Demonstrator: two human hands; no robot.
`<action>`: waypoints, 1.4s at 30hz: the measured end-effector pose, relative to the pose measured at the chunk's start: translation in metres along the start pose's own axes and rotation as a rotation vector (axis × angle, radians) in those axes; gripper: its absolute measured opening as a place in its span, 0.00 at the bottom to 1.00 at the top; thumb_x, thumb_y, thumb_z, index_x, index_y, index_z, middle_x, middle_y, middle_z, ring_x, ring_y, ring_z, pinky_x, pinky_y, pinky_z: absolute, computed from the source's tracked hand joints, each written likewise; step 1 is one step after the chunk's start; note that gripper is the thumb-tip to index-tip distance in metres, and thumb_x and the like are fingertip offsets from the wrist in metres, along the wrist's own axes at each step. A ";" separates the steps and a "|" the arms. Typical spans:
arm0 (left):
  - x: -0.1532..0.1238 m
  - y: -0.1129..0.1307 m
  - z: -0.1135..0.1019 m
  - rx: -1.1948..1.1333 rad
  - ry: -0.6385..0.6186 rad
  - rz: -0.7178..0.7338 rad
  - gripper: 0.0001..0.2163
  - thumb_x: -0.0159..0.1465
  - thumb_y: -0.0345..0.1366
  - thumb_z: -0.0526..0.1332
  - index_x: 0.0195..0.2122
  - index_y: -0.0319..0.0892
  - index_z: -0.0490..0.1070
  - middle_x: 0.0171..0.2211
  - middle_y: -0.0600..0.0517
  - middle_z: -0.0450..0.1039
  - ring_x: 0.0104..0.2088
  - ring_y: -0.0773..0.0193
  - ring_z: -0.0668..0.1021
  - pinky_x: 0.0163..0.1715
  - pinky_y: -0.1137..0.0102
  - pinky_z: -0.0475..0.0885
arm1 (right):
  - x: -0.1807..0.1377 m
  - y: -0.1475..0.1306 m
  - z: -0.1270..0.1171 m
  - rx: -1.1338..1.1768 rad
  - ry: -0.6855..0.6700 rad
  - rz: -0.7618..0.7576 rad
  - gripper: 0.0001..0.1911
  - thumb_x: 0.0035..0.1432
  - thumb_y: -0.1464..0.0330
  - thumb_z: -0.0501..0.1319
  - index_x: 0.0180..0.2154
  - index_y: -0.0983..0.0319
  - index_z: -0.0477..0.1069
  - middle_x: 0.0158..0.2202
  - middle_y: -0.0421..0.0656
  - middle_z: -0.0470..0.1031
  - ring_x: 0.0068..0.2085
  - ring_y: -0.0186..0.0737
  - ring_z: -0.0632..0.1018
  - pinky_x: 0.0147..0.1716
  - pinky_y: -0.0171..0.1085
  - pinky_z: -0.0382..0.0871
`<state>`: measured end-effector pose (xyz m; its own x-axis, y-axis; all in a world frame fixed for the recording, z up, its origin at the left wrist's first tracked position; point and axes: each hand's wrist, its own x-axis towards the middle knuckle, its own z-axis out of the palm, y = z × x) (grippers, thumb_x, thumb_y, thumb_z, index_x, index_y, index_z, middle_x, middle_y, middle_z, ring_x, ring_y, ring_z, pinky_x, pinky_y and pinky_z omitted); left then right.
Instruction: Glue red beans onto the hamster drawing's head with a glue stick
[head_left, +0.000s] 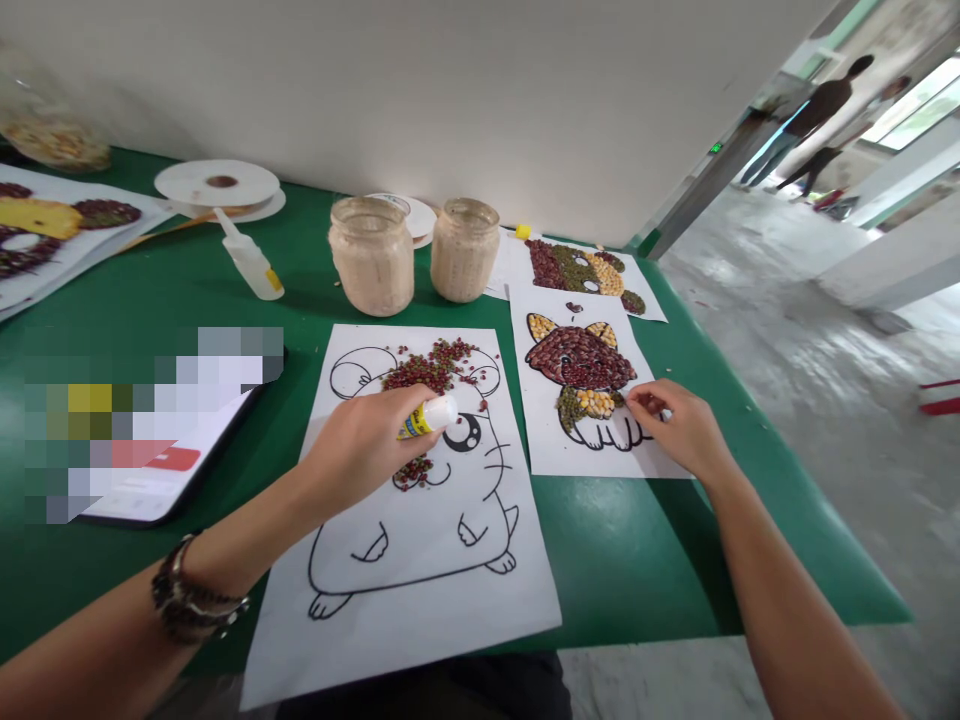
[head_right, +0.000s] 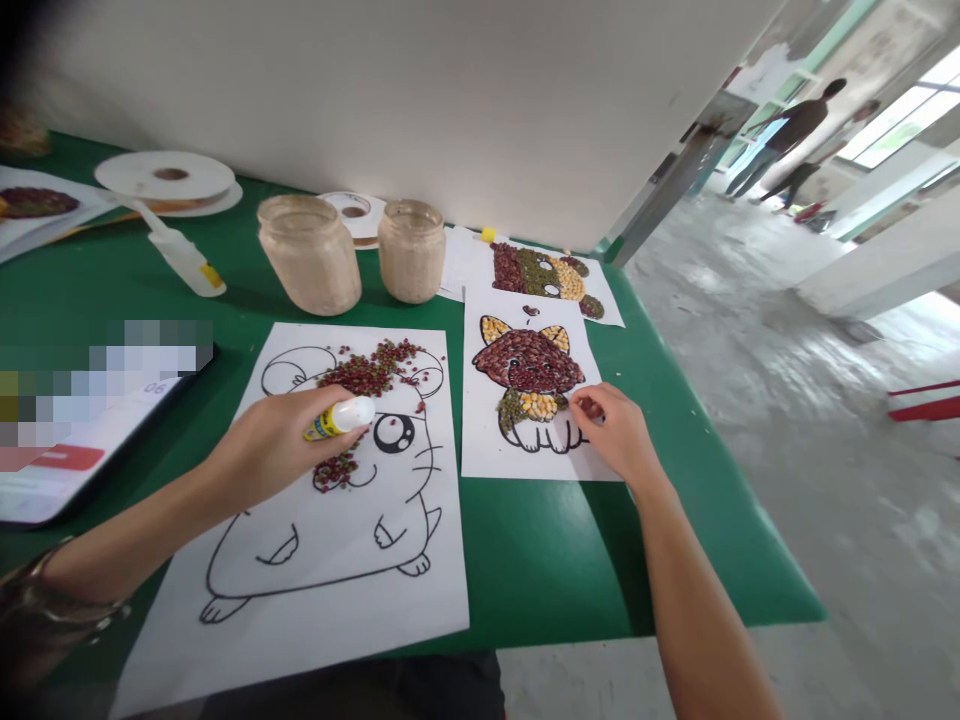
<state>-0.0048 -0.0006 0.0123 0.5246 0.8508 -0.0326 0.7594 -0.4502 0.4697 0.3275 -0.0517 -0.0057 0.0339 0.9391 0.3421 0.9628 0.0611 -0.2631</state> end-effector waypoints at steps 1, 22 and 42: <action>0.000 0.000 0.000 0.002 -0.001 0.001 0.08 0.56 0.40 0.52 0.31 0.42 0.65 0.23 0.54 0.69 0.22 0.68 0.70 0.20 0.75 0.58 | 0.000 0.000 0.000 0.001 -0.003 0.001 0.08 0.50 0.66 0.52 0.24 0.61 0.66 0.24 0.42 0.69 0.22 0.34 0.68 0.24 0.34 0.63; 0.000 -0.001 0.001 -0.007 0.015 0.001 0.09 0.56 0.41 0.52 0.31 0.42 0.66 0.22 0.54 0.69 0.22 0.67 0.70 0.20 0.74 0.58 | 0.001 0.008 0.002 0.023 -0.009 0.087 0.04 0.44 0.68 0.53 0.22 0.60 0.65 0.22 0.41 0.71 0.22 0.34 0.70 0.22 0.34 0.64; -0.001 -0.003 0.003 0.009 0.026 0.015 0.09 0.57 0.42 0.51 0.30 0.42 0.65 0.22 0.55 0.68 0.22 0.68 0.69 0.20 0.75 0.57 | 0.000 0.001 0.003 0.119 -0.026 0.188 0.07 0.46 0.65 0.56 0.27 0.62 0.68 0.22 0.41 0.71 0.23 0.35 0.70 0.24 0.34 0.66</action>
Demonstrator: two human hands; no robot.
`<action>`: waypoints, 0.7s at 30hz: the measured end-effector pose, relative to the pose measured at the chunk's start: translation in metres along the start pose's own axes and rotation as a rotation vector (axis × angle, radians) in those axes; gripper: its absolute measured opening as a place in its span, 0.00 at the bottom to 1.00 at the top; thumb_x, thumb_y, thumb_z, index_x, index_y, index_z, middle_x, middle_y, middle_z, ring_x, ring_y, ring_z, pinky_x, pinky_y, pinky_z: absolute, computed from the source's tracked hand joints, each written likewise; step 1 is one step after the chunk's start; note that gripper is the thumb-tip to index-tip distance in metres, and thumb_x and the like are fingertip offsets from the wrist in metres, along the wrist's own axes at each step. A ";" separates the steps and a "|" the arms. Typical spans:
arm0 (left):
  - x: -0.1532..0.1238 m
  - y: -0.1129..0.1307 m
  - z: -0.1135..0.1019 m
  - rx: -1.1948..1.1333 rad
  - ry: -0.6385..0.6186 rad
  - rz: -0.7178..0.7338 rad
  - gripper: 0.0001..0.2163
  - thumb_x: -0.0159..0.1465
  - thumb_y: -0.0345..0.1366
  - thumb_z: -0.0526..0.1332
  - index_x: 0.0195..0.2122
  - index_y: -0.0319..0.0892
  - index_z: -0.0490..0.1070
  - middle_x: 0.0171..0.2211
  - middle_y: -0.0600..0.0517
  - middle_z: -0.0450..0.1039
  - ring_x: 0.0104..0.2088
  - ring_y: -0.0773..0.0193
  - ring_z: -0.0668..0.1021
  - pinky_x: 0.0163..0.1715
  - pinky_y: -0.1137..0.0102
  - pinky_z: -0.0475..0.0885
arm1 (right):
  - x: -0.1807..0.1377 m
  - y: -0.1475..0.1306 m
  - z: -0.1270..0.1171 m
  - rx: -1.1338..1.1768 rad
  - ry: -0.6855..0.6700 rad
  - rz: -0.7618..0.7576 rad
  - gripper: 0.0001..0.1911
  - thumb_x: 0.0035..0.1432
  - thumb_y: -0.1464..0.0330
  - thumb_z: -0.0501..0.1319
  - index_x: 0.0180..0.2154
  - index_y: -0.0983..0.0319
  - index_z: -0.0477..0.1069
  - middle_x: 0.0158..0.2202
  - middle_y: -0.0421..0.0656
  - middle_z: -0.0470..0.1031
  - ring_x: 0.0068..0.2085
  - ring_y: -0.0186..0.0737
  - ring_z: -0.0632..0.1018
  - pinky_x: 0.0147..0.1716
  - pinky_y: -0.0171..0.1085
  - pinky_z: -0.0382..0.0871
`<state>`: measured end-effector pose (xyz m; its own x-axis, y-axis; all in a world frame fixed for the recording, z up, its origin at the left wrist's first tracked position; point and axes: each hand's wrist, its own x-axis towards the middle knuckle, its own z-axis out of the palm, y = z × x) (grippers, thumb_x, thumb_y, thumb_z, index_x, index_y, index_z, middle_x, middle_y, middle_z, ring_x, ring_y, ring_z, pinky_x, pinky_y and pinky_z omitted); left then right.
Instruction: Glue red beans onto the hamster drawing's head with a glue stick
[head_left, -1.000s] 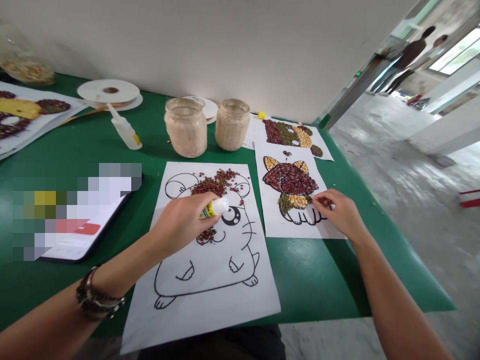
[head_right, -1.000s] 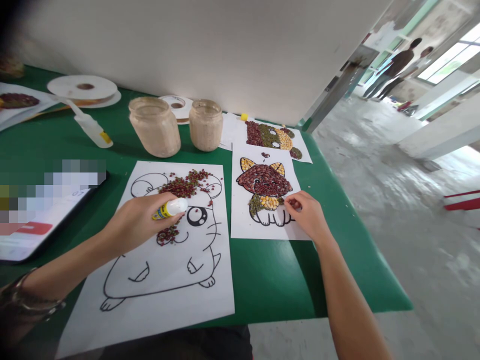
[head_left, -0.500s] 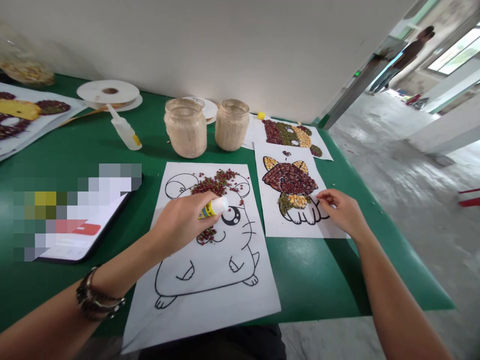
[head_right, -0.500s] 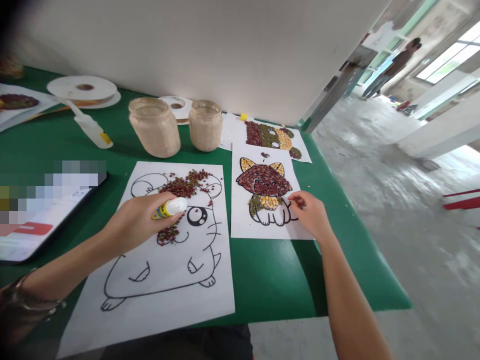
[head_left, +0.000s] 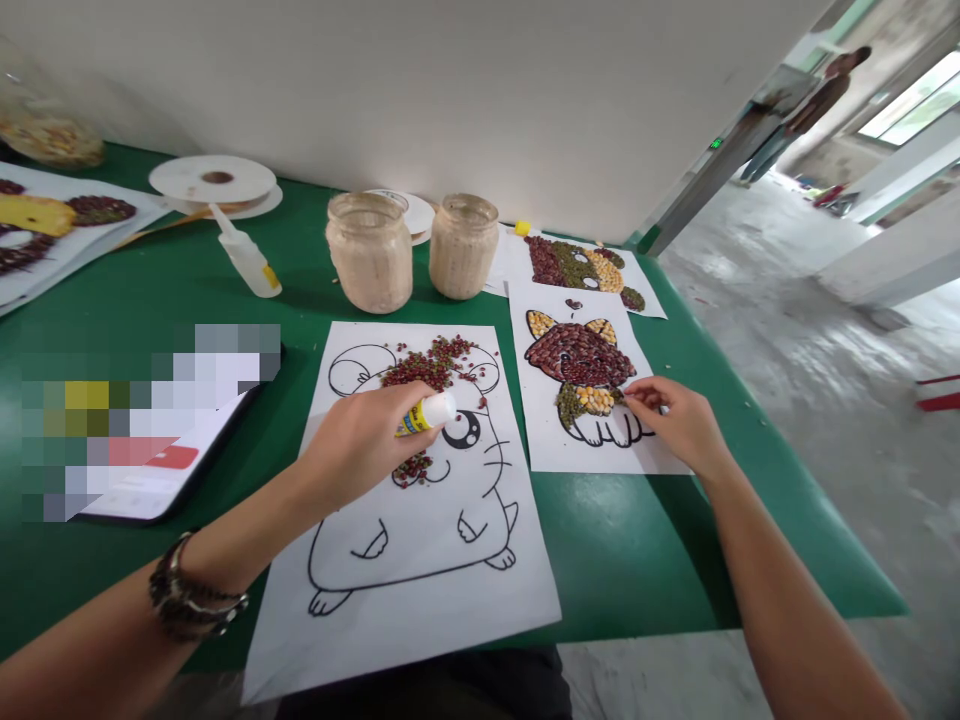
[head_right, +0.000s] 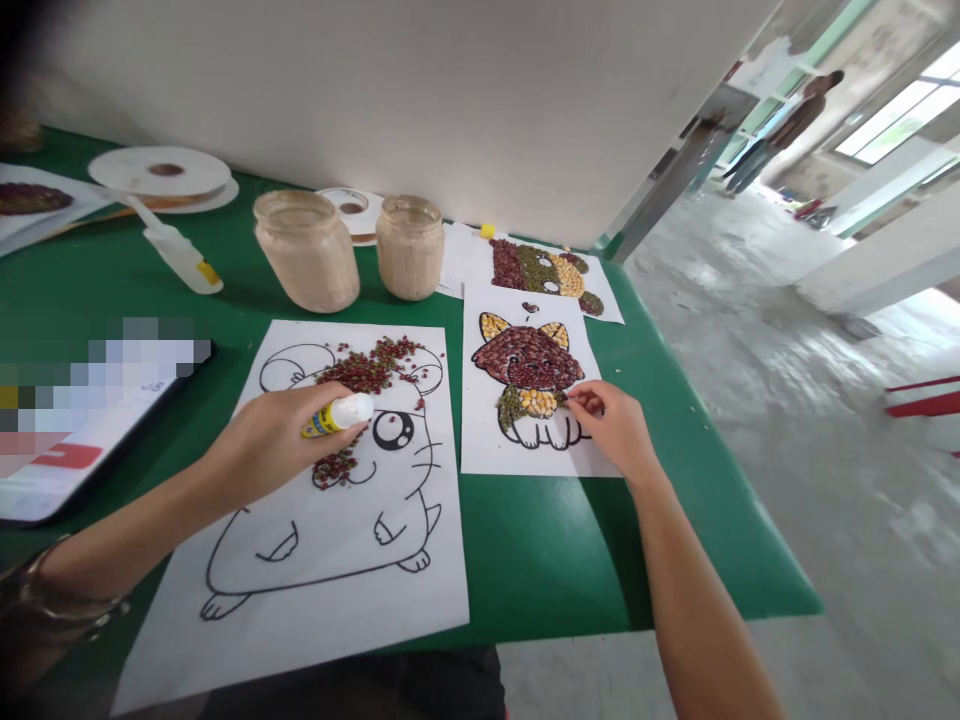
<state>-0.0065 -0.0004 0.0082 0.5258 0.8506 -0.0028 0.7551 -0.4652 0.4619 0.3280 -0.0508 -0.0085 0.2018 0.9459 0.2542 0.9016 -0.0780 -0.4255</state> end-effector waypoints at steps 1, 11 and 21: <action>0.000 0.000 0.001 0.003 0.008 0.007 0.09 0.57 0.42 0.51 0.29 0.42 0.64 0.22 0.55 0.68 0.21 0.69 0.69 0.20 0.75 0.57 | 0.000 -0.001 0.000 -0.017 0.006 -0.003 0.07 0.46 0.65 0.56 0.27 0.62 0.68 0.22 0.41 0.71 0.23 0.35 0.70 0.24 0.34 0.65; 0.000 0.000 0.001 0.020 0.035 0.016 0.09 0.57 0.41 0.52 0.30 0.41 0.64 0.22 0.55 0.69 0.21 0.69 0.69 0.20 0.75 0.56 | 0.001 0.001 0.001 -0.014 0.076 0.048 0.06 0.46 0.68 0.53 0.26 0.61 0.68 0.23 0.42 0.71 0.24 0.35 0.71 0.26 0.35 0.65; 0.000 -0.002 0.004 0.027 0.051 0.033 0.08 0.56 0.41 0.53 0.30 0.41 0.64 0.21 0.56 0.68 0.21 0.70 0.68 0.19 0.76 0.56 | -0.001 0.006 -0.004 0.056 -0.070 -0.014 0.09 0.45 0.61 0.57 0.24 0.61 0.67 0.24 0.42 0.71 0.24 0.34 0.69 0.25 0.35 0.64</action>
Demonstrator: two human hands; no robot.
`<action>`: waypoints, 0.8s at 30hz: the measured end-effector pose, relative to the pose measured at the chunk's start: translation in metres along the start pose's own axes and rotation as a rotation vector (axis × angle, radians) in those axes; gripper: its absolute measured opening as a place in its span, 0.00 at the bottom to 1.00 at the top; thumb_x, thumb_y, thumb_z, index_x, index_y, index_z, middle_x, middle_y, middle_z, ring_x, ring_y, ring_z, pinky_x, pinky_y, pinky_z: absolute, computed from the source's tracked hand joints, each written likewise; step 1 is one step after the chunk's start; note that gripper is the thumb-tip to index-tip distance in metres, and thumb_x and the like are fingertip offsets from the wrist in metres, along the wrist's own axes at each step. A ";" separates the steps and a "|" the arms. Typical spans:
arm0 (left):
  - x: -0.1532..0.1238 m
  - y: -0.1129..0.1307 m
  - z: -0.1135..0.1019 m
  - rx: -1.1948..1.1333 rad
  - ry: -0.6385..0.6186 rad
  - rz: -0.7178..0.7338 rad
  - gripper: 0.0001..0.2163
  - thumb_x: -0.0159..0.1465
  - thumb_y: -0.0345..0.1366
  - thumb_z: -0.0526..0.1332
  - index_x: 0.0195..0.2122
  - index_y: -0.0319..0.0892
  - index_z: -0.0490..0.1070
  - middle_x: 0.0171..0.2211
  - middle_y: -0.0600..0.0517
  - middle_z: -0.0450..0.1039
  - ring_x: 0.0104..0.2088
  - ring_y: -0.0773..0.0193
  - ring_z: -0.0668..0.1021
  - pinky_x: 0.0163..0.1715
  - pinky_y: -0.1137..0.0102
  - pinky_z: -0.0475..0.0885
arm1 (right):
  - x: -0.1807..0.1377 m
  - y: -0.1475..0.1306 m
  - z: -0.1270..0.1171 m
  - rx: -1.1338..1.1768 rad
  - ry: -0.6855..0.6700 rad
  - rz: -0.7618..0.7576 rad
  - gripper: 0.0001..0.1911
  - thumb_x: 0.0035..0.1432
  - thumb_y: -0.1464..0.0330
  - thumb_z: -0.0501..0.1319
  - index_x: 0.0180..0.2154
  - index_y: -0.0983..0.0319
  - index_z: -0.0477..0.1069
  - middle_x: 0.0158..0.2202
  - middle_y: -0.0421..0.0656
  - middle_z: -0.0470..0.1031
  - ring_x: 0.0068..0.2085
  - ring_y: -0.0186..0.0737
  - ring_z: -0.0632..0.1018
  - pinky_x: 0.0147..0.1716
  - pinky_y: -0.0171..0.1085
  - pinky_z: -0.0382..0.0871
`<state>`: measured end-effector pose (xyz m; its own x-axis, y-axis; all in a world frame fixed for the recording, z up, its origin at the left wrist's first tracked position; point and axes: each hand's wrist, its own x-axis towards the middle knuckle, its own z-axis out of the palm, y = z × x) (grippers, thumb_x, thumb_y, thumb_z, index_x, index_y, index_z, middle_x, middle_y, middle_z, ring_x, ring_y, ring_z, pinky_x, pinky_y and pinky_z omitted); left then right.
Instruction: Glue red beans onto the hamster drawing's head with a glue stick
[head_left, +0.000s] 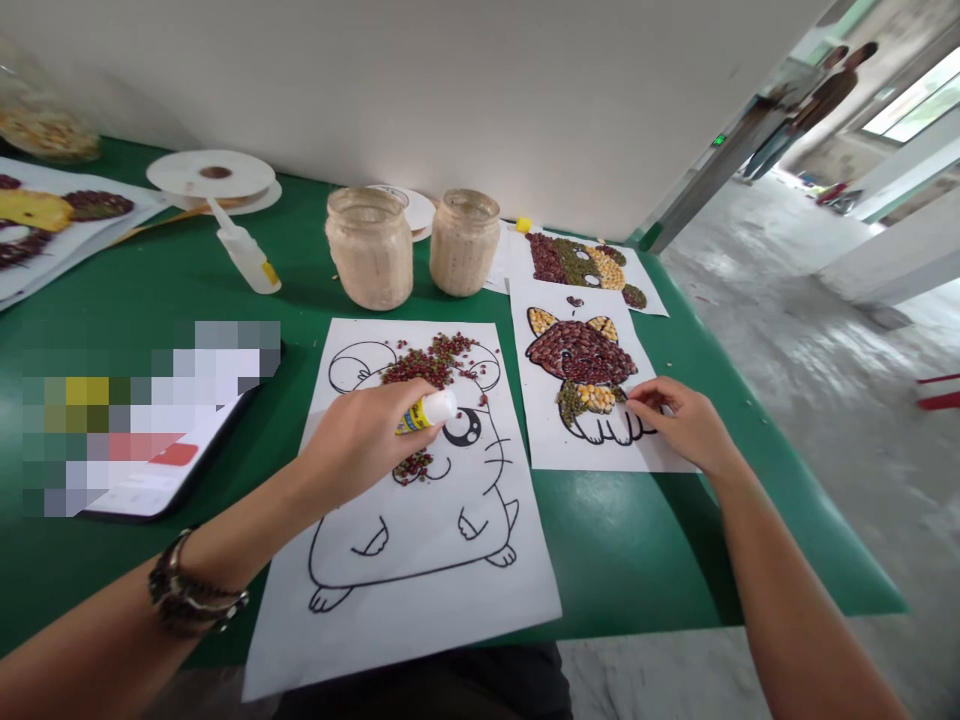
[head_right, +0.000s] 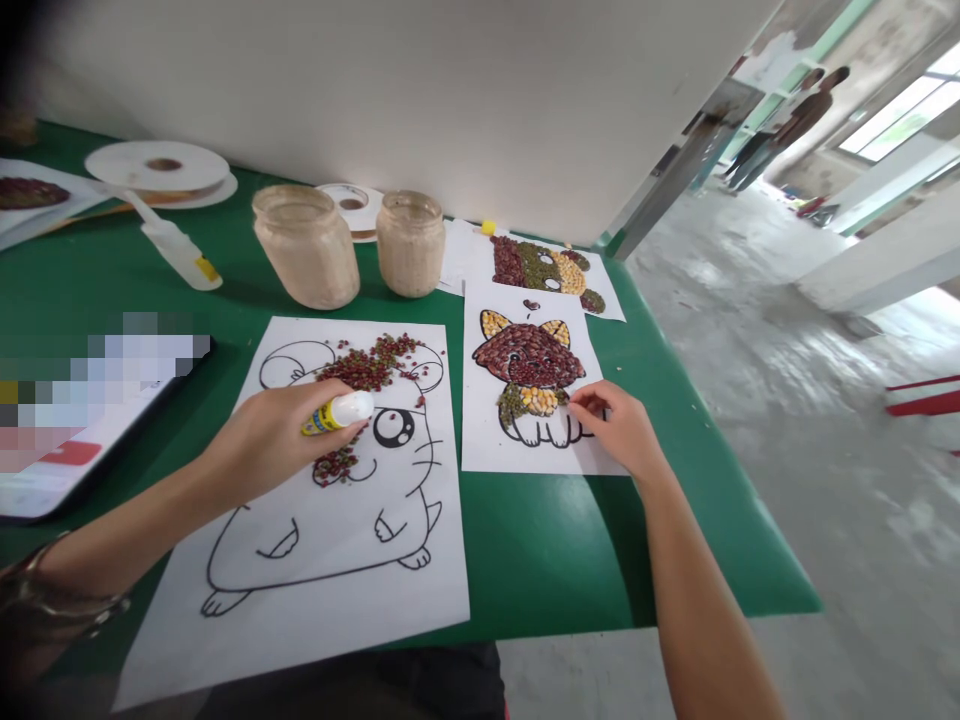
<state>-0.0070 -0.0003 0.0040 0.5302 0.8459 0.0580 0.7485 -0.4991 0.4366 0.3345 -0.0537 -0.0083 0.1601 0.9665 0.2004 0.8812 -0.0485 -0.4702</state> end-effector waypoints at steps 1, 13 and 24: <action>0.000 0.000 0.000 0.002 -0.003 0.001 0.08 0.56 0.41 0.53 0.30 0.41 0.64 0.21 0.56 0.68 0.21 0.70 0.68 0.19 0.76 0.56 | 0.000 0.000 0.000 0.000 0.004 -0.001 0.10 0.45 0.61 0.57 0.24 0.61 0.67 0.24 0.42 0.71 0.24 0.34 0.69 0.25 0.35 0.64; 0.000 0.000 0.001 0.013 -0.001 0.013 0.09 0.57 0.41 0.52 0.31 0.41 0.65 0.21 0.55 0.67 0.21 0.69 0.68 0.19 0.75 0.57 | 0.002 -0.002 0.004 -0.019 0.057 0.041 0.08 0.45 0.63 0.56 0.24 0.61 0.67 0.23 0.42 0.72 0.23 0.35 0.69 0.25 0.35 0.64; 0.001 0.001 0.000 0.008 -0.005 0.005 0.09 0.57 0.41 0.53 0.31 0.41 0.65 0.21 0.55 0.68 0.21 0.69 0.68 0.19 0.75 0.57 | 0.004 0.001 0.004 -0.035 0.056 0.057 0.07 0.44 0.64 0.56 0.25 0.61 0.68 0.23 0.42 0.72 0.23 0.35 0.70 0.25 0.35 0.64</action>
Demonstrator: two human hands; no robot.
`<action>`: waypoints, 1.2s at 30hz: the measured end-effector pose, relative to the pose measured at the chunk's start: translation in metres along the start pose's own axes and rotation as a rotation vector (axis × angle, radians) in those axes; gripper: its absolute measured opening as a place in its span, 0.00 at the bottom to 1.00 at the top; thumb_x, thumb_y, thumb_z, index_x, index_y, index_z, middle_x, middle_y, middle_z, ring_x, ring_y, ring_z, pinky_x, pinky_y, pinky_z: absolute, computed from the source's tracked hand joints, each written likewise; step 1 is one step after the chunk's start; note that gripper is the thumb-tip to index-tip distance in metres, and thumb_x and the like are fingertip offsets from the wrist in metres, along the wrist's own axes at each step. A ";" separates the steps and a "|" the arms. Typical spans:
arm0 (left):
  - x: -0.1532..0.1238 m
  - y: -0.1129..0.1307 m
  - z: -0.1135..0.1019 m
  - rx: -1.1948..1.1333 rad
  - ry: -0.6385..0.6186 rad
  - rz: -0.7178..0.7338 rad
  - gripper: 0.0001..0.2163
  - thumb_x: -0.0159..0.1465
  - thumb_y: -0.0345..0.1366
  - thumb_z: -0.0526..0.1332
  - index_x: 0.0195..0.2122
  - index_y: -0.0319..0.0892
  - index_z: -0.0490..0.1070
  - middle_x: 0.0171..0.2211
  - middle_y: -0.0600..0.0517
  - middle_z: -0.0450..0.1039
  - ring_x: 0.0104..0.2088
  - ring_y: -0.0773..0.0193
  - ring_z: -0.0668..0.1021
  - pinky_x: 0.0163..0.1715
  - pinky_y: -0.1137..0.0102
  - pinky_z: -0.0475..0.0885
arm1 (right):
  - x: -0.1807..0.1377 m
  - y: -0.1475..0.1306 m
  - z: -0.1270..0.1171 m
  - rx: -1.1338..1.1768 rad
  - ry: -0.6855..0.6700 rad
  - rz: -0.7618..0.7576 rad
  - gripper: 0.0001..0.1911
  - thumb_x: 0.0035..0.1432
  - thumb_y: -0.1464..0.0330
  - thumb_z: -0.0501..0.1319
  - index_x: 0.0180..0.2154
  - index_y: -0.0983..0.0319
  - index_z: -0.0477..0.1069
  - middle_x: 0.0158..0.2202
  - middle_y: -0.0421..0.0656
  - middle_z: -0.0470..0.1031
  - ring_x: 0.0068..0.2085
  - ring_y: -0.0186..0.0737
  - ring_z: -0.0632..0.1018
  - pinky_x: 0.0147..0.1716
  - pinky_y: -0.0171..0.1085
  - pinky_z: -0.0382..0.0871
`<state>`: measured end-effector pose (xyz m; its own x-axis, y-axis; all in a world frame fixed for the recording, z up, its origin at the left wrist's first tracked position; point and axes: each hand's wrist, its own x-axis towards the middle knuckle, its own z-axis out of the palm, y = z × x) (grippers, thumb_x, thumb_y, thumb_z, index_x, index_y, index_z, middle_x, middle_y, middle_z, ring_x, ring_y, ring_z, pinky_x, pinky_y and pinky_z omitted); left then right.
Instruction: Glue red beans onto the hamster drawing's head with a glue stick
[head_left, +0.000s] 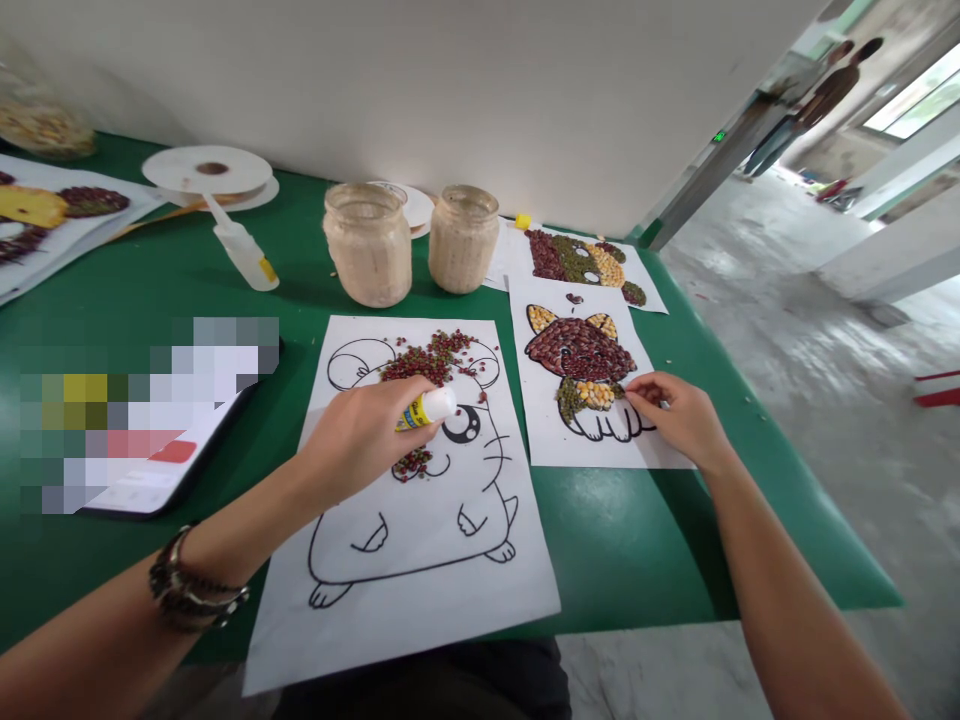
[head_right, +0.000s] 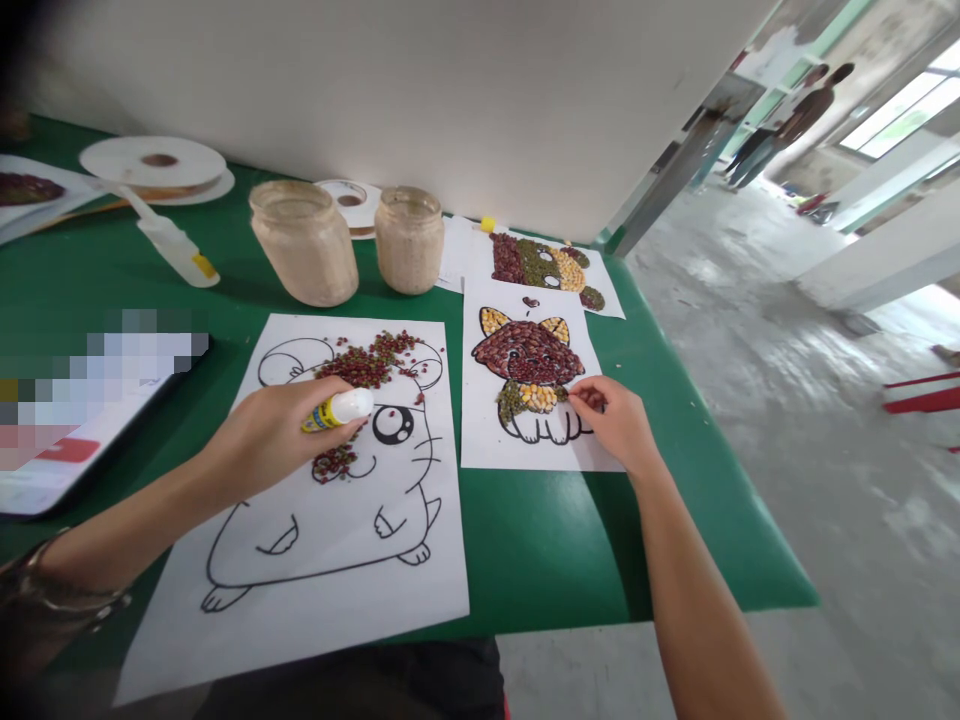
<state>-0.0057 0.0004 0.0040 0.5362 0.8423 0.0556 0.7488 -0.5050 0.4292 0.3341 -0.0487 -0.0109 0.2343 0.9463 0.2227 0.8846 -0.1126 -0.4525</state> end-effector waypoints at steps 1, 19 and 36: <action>0.000 0.000 0.000 0.000 0.001 -0.001 0.09 0.57 0.41 0.53 0.31 0.42 0.65 0.21 0.55 0.68 0.21 0.69 0.69 0.19 0.75 0.57 | 0.000 0.001 0.000 -0.001 0.005 0.003 0.07 0.44 0.64 0.56 0.25 0.61 0.68 0.23 0.42 0.72 0.24 0.36 0.70 0.25 0.35 0.65; -0.002 -0.001 -0.002 -0.016 0.003 -0.007 0.09 0.56 0.41 0.52 0.31 0.42 0.65 0.22 0.55 0.69 0.21 0.68 0.68 0.19 0.74 0.56 | -0.003 -0.003 0.000 0.003 0.029 -0.079 0.07 0.46 0.64 0.55 0.25 0.60 0.68 0.25 0.42 0.72 0.23 0.35 0.69 0.25 0.35 0.64; -0.001 -0.001 -0.001 -0.007 0.005 -0.001 0.09 0.57 0.41 0.52 0.31 0.42 0.65 0.22 0.55 0.68 0.22 0.69 0.68 0.20 0.75 0.57 | -0.002 -0.002 -0.002 -0.055 -0.003 -0.116 0.08 0.46 0.63 0.55 0.23 0.60 0.67 0.24 0.42 0.70 0.23 0.35 0.68 0.24 0.36 0.63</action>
<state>-0.0073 0.0000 0.0047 0.5338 0.8435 0.0595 0.7463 -0.5030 0.4360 0.3329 -0.0514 -0.0088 0.1277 0.9548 0.2684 0.9266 -0.0184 -0.3756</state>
